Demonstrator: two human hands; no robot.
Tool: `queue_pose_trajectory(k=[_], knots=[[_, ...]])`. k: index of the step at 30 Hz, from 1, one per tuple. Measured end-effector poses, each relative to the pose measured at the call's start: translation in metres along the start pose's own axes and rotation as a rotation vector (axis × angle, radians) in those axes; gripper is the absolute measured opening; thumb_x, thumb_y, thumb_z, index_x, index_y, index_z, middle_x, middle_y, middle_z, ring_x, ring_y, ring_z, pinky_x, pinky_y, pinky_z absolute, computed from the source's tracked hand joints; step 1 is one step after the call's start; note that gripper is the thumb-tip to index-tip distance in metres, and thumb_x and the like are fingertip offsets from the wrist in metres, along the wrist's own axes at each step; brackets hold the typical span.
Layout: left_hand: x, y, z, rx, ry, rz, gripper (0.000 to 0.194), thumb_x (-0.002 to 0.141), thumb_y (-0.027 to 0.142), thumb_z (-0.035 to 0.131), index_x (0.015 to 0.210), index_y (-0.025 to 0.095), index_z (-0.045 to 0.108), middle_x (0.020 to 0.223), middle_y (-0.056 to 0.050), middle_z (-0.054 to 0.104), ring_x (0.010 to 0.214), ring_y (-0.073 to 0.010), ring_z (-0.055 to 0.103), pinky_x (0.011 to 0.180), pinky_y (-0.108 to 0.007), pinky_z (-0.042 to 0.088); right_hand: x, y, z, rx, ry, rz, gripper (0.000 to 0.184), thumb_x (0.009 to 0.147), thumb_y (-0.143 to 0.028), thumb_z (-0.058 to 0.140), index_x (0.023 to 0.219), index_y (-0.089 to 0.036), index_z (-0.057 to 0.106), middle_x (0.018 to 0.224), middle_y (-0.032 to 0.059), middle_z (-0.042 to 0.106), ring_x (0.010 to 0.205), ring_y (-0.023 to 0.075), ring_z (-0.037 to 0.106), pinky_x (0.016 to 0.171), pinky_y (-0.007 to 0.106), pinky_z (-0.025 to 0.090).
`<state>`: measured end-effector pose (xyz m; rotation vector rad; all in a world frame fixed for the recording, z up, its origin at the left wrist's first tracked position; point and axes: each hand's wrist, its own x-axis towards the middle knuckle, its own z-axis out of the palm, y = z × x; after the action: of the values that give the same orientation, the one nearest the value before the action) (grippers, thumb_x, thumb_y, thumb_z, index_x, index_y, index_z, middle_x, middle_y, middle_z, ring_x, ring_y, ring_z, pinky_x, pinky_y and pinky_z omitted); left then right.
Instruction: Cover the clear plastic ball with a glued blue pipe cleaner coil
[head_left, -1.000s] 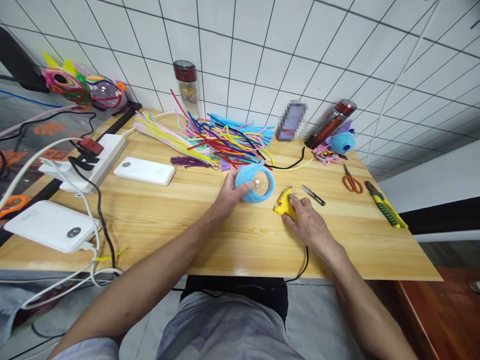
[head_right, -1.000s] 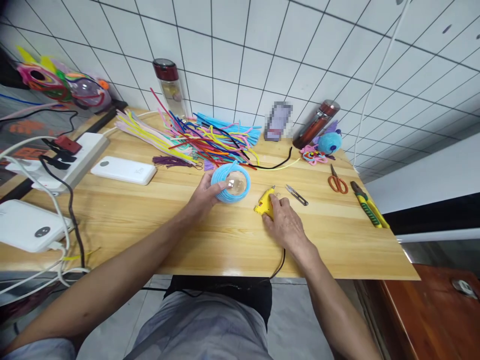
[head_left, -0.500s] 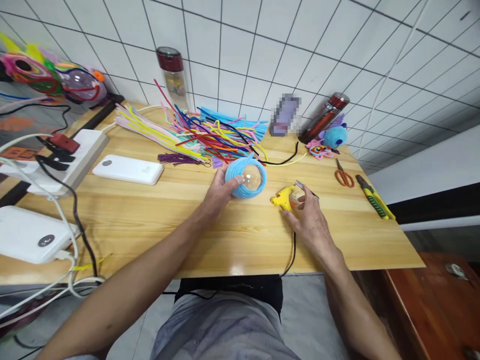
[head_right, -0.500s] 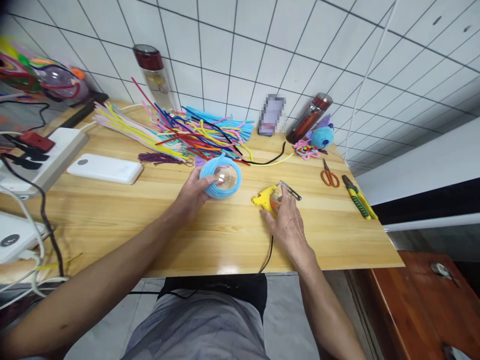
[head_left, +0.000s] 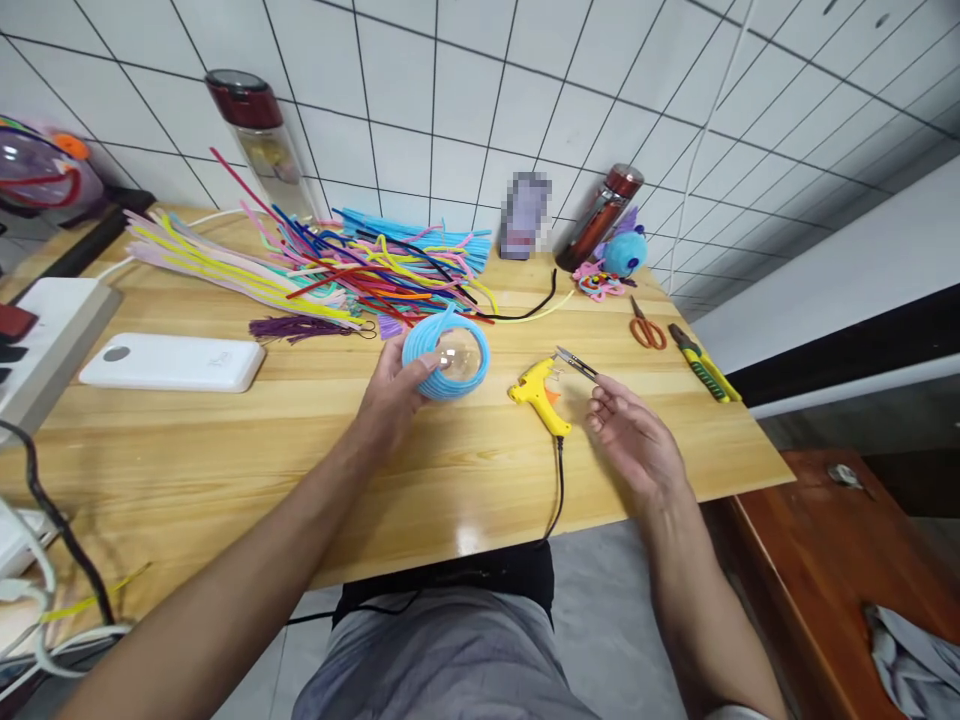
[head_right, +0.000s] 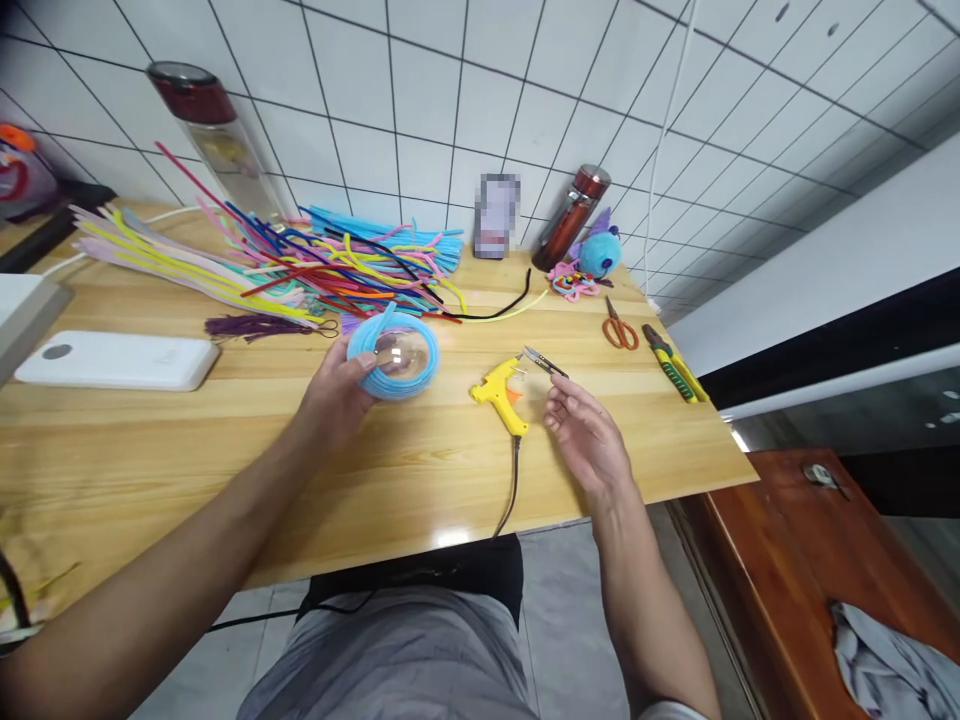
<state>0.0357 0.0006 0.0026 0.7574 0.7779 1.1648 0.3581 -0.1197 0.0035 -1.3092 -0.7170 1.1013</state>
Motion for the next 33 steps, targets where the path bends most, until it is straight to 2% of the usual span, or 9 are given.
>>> queue_pose_trajectory(k=[2, 5, 9, 14, 18, 21, 28, 30, 33], knots=[[-0.001, 0.001, 0.000, -0.006, 0.000, -0.006, 0.065, 0.069, 0.045, 0.097, 0.122, 0.023, 0.065, 0.129, -0.007, 0.076, 0.099, -0.0203, 0.074, 0.078, -0.030, 0.062, 0.005, 0.003, -0.004, -0.171, 0.047, -0.047, 0.042, 0.080, -0.045, 0.086, 0.119, -0.028, 0.082, 0.112, 0.0061, 0.079, 0.099, 0.0221, 0.071, 0.086, 0.037, 0.057], [-0.003, 0.002, 0.002, -0.004, 0.011, -0.018, 0.066, 0.067, 0.045, 0.098, 0.120, 0.024, 0.066, 0.124, -0.005, 0.076, 0.097, -0.0195, 0.073, 0.076, -0.029, 0.061, 0.011, 0.008, -0.011, -0.653, 0.170, -0.237, 0.038, 0.082, -0.051, 0.081, 0.109, -0.024, 0.078, 0.113, 0.0090, 0.078, 0.099, 0.0258, 0.070, 0.091, 0.043, 0.055], [-0.005, 0.004, 0.005, 0.010, 0.022, -0.029, 0.064, 0.066, 0.047, 0.098, 0.117, 0.024, 0.066, 0.117, -0.005, 0.076, 0.097, -0.0211, 0.074, 0.078, -0.032, 0.060, 0.016, 0.007, -0.022, -1.037, 0.272, -0.370, 0.037, 0.095, -0.062, 0.059, 0.093, -0.025, 0.064, 0.087, 0.0060, 0.072, 0.079, 0.0253, 0.064, 0.081, 0.042, 0.051], [-0.006, 0.005, 0.008, -0.009, 0.029, -0.056, 0.068, 0.062, 0.044, 0.100, 0.118, 0.023, 0.066, 0.114, -0.003, 0.075, 0.098, -0.0200, 0.073, 0.082, -0.032, 0.058, 0.024, -0.006, -0.027, -1.090, 0.325, -0.382, 0.045, 0.104, -0.066, 0.047, 0.079, -0.029, 0.049, 0.068, 0.0000, 0.058, 0.066, 0.0221, 0.055, 0.068, 0.037, 0.040], [-0.006, 0.005, 0.010, -0.008, 0.033, -0.056, 0.069, 0.062, 0.045, 0.100, 0.119, 0.023, 0.066, 0.113, -0.003, 0.075, 0.099, -0.0198, 0.073, 0.083, -0.031, 0.058, 0.032, -0.014, -0.023, -0.990, 0.350, -0.410, 0.055, 0.106, -0.070, 0.044, 0.069, -0.030, 0.039, 0.059, -0.0043, 0.045, 0.059, 0.0177, 0.044, 0.064, 0.035, 0.037], [-0.006, 0.005, 0.009, -0.007, 0.040, -0.051, 0.070, 0.062, 0.046, 0.100, 0.118, 0.023, 0.066, 0.112, -0.003, 0.075, 0.097, -0.0200, 0.073, 0.082, -0.032, 0.057, 0.034, -0.016, -0.015, -0.926, 0.320, -0.438, 0.053, 0.103, -0.069, 0.051, 0.068, -0.029, 0.045, 0.059, -0.0040, 0.049, 0.061, 0.0172, 0.046, 0.066, 0.034, 0.040], [-0.002, 0.000, -0.001, 0.047, -0.023, -0.035, 0.073, 0.067, 0.048, 0.101, 0.125, 0.025, 0.064, 0.115, -0.003, 0.074, 0.099, -0.0197, 0.072, 0.081, -0.031, 0.058, 0.012, -0.009, 0.025, -1.165, 0.091, -0.341, 0.040, 0.086, -0.062, 0.072, 0.094, -0.027, 0.056, 0.089, 0.0045, 0.072, 0.082, 0.0254, 0.068, 0.079, 0.039, 0.051], [-0.001, -0.003, -0.004, 0.094, -0.021, -0.012, 0.073, 0.070, 0.050, 0.099, 0.129, 0.026, 0.063, 0.117, -0.003, 0.075, 0.098, -0.0202, 0.072, 0.078, -0.030, 0.057, 0.005, -0.007, 0.041, -1.305, 0.001, -0.272, 0.048, 0.087, -0.060, 0.075, 0.114, -0.023, 0.062, 0.106, 0.0107, 0.078, 0.095, 0.0311, 0.074, 0.084, 0.042, 0.053], [0.000, -0.007, -0.005, 0.153, -0.008, 0.055, 0.075, 0.072, 0.052, 0.097, 0.132, 0.026, 0.060, 0.123, -0.005, 0.074, 0.104, -0.0217, 0.072, 0.082, -0.031, 0.057, 0.002, -0.003, 0.060, -1.477, -0.107, -0.216, 0.066, 0.092, -0.055, 0.074, 0.144, -0.019, 0.056, 0.125, 0.0188, 0.079, 0.112, 0.0382, 0.076, 0.091, 0.046, 0.055]])
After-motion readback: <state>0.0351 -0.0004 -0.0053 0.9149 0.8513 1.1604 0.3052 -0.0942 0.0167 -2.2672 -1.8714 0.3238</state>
